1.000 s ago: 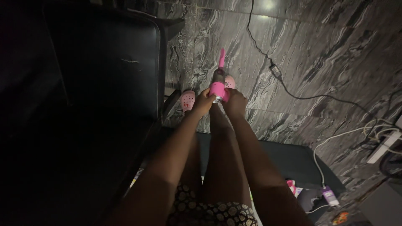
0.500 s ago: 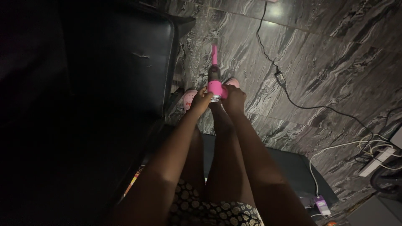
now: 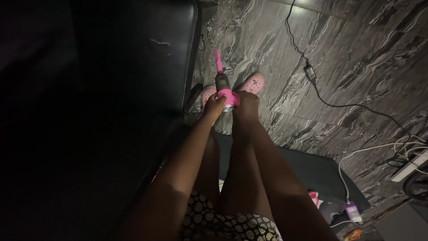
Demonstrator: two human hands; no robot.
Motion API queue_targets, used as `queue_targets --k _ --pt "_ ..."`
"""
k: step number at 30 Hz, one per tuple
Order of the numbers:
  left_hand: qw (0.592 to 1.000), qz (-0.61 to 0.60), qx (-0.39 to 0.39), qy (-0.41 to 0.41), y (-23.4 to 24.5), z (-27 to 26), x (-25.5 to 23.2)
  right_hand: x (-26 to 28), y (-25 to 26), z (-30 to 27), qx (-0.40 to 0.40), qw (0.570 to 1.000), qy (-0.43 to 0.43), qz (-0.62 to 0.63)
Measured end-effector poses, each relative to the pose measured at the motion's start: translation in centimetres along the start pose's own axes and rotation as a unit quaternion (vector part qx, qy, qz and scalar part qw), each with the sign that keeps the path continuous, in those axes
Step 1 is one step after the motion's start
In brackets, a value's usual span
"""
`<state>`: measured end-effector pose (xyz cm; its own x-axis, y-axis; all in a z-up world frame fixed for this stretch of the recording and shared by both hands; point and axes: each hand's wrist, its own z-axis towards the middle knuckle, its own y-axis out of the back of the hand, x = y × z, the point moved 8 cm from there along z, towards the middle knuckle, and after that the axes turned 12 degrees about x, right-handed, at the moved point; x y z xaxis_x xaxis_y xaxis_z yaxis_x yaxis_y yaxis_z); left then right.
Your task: The user is assembling a small pink handheld portable vacuum by attaching its components.
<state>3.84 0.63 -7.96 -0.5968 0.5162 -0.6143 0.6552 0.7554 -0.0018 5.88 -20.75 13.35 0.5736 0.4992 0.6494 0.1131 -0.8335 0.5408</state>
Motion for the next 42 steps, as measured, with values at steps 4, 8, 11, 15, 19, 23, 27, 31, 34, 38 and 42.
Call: queue_targets --k 4,8,11,15,19,23,27,31,34,38,42 --pt "0.991 -0.045 0.004 0.125 0.2 -3.5 -4.9 -2.4 -4.4 -0.1 0.028 0.999 -0.023 -0.037" --pt "0.988 -0.001 -0.007 0.151 1.5 -4.6 -4.4 -2.5 -6.0 -0.6 0.011 0.998 -0.014 -0.06" --pt "0.995 0.015 -0.001 0.095 2.4 -4.0 -2.0 -2.5 -7.2 -1.0 0.052 0.996 -0.041 -0.063" --pt "0.988 0.027 -0.02 0.151 2.9 -5.4 -3.3 -2.9 -9.4 -1.5 0.07 0.995 -0.059 -0.033" --pt "0.994 0.078 -0.049 0.058 4.7 -4.1 0.1 -3.1 -10.9 -2.2 0.051 0.997 -0.057 0.019" --pt "0.993 0.021 -0.012 0.12 4.9 -5.6 -0.3 -2.1 -11.6 -2.7 0.046 0.997 -0.051 0.024" --pt "0.99 0.045 0.01 0.133 5.8 -6.3 -0.7 -0.6 -11.6 -3.8 0.013 0.999 -0.023 0.027" --pt "0.986 0.09 0.017 0.142 6.4 -7.0 -1.8 -0.8 -12.8 -4.4 0.034 0.997 -0.066 0.008" --pt "0.991 0.089 0.039 0.094 6.1 -6.3 -1.5 -1.3 -13.1 -5.0 -0.021 0.997 -0.059 0.033" --pt "0.992 0.089 0.059 0.071 5.3 -4.9 -0.3 -1.5 -11.9 -5.0 -0.009 0.99 -0.122 0.069" --pt "0.992 0.06 0.093 0.058 3.9 -4.7 -2.3 -1.3 -9.8 -4.7 -0.015 0.98 -0.178 0.083"
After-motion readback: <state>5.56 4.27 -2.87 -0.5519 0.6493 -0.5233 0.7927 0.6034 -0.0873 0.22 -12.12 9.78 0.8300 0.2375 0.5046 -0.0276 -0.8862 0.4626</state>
